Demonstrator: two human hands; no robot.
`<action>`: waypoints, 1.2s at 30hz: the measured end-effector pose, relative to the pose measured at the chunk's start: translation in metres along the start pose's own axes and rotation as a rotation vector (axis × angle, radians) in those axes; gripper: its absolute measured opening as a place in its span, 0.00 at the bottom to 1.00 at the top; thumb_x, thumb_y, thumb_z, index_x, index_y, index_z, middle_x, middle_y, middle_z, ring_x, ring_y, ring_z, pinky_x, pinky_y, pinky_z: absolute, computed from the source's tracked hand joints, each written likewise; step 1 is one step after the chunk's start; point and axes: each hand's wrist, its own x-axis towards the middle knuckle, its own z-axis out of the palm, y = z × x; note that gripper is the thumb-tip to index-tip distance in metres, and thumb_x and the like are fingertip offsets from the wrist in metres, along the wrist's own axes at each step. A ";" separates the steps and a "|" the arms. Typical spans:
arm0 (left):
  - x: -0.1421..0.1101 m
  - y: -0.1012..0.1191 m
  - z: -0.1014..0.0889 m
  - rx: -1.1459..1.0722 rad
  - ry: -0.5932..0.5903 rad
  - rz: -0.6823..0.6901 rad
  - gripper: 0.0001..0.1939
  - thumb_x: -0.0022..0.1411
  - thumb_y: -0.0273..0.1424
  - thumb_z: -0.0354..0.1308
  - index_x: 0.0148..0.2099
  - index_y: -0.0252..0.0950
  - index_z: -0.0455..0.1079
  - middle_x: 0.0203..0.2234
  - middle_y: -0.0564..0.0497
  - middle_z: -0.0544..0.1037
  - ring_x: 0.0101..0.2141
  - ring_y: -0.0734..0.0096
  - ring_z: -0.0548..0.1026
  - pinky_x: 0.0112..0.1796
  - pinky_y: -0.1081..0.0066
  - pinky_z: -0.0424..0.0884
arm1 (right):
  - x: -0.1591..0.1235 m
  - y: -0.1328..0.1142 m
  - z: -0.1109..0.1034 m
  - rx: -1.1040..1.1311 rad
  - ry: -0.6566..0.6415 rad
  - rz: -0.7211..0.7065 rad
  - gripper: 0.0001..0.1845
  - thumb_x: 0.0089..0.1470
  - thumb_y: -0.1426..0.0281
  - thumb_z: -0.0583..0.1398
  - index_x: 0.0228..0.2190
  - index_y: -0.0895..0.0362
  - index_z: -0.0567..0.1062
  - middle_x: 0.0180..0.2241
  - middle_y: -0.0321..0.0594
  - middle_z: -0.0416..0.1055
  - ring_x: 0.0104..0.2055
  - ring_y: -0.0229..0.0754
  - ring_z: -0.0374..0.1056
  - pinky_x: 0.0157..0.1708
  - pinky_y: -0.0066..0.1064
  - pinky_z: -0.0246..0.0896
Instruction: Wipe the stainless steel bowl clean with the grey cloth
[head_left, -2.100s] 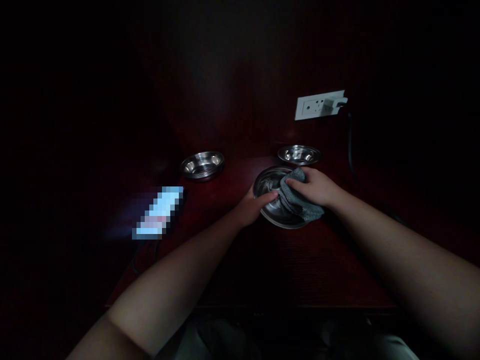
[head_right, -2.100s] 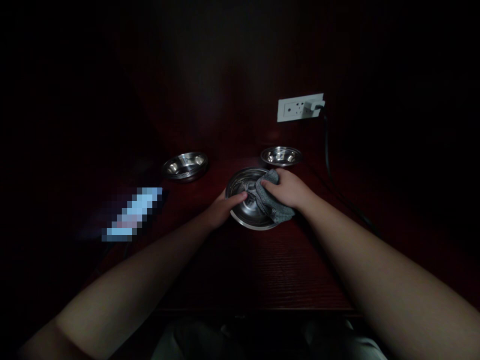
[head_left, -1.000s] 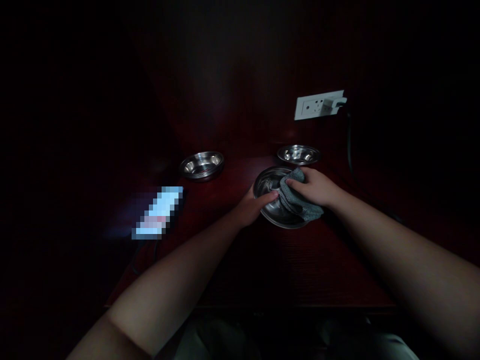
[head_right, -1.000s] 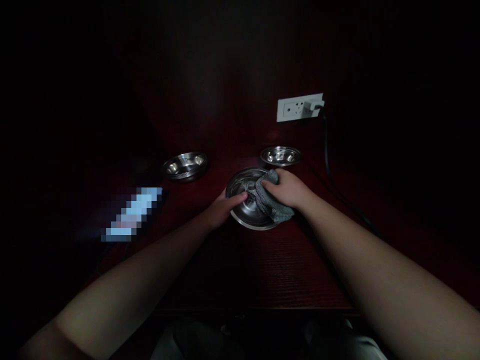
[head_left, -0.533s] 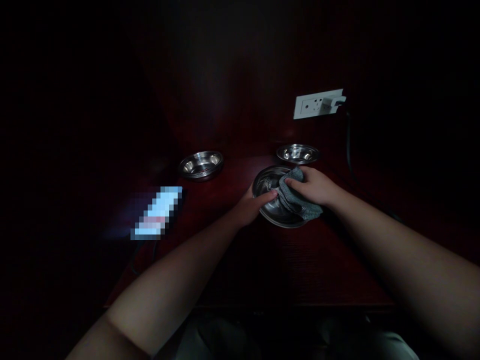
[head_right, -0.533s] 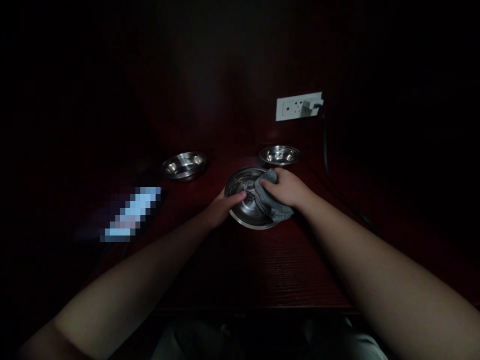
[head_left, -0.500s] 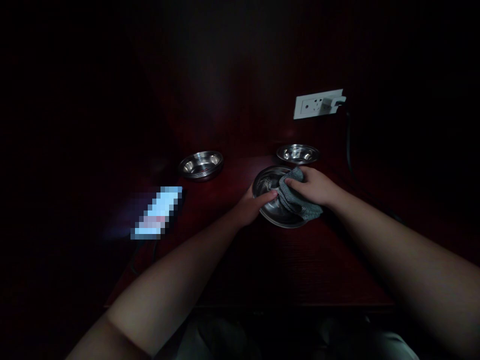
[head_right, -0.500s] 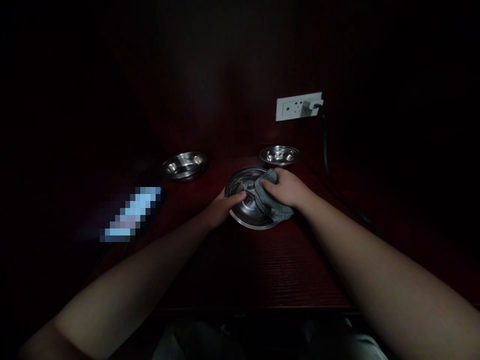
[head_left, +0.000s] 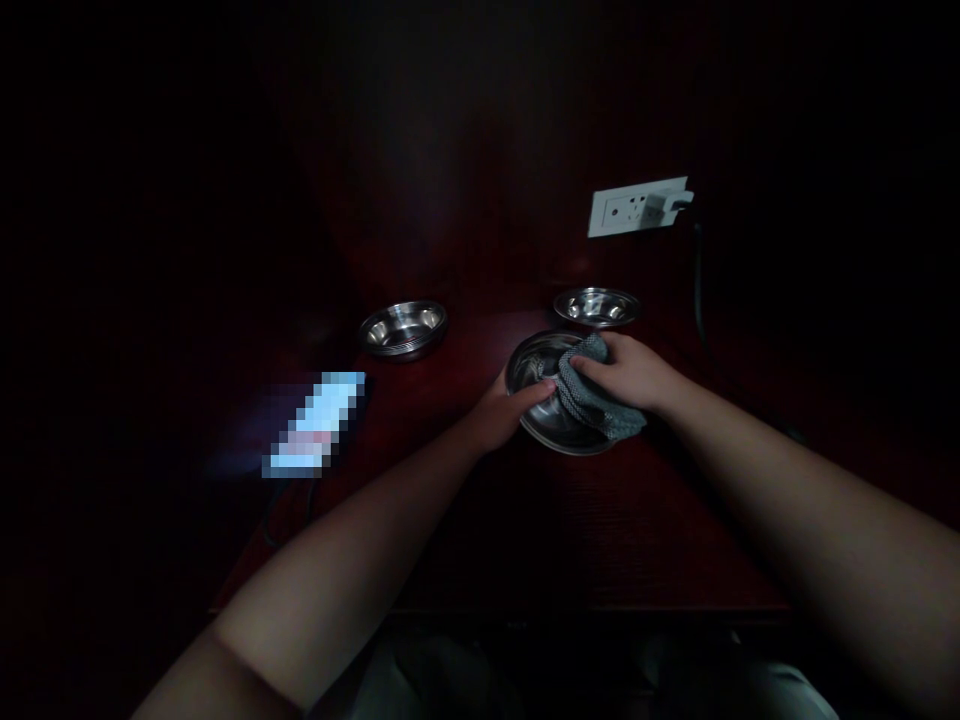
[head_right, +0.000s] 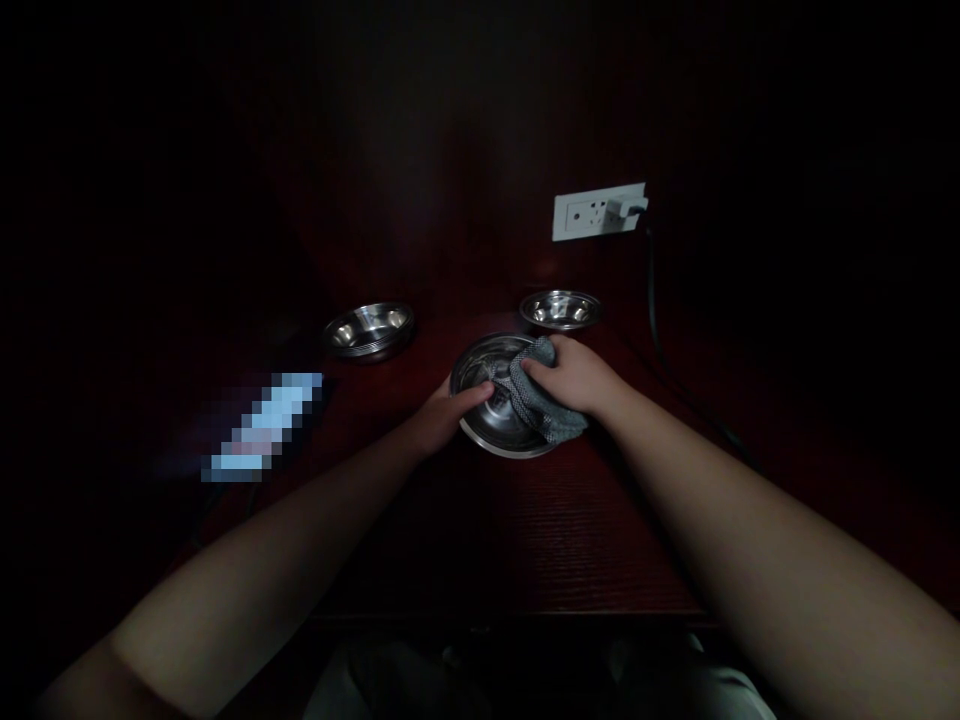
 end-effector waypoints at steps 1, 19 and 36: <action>0.000 0.000 0.000 -0.004 0.000 0.001 0.29 0.50 0.36 0.67 0.53 0.33 0.66 0.50 0.37 0.75 0.53 0.49 0.71 0.53 0.52 0.65 | 0.000 0.000 0.000 -0.002 0.001 0.001 0.17 0.56 0.59 0.59 0.40 0.59 0.75 0.39 0.48 0.78 0.39 0.49 0.74 0.40 0.37 0.68; 0.001 0.000 0.000 -0.023 0.001 -0.009 0.28 0.48 0.36 0.68 0.51 0.33 0.68 0.48 0.39 0.76 0.53 0.49 0.71 0.53 0.53 0.65 | -0.001 -0.002 -0.001 -0.028 0.006 0.002 0.16 0.56 0.60 0.59 0.39 0.59 0.75 0.38 0.48 0.78 0.38 0.48 0.74 0.40 0.37 0.67; 0.000 0.000 0.001 -0.015 0.002 0.007 0.29 0.48 0.36 0.68 0.52 0.34 0.67 0.46 0.40 0.77 0.52 0.49 0.72 0.53 0.52 0.65 | 0.000 -0.001 0.000 -0.018 0.009 0.000 0.17 0.55 0.59 0.59 0.40 0.59 0.75 0.38 0.49 0.78 0.38 0.50 0.74 0.41 0.39 0.67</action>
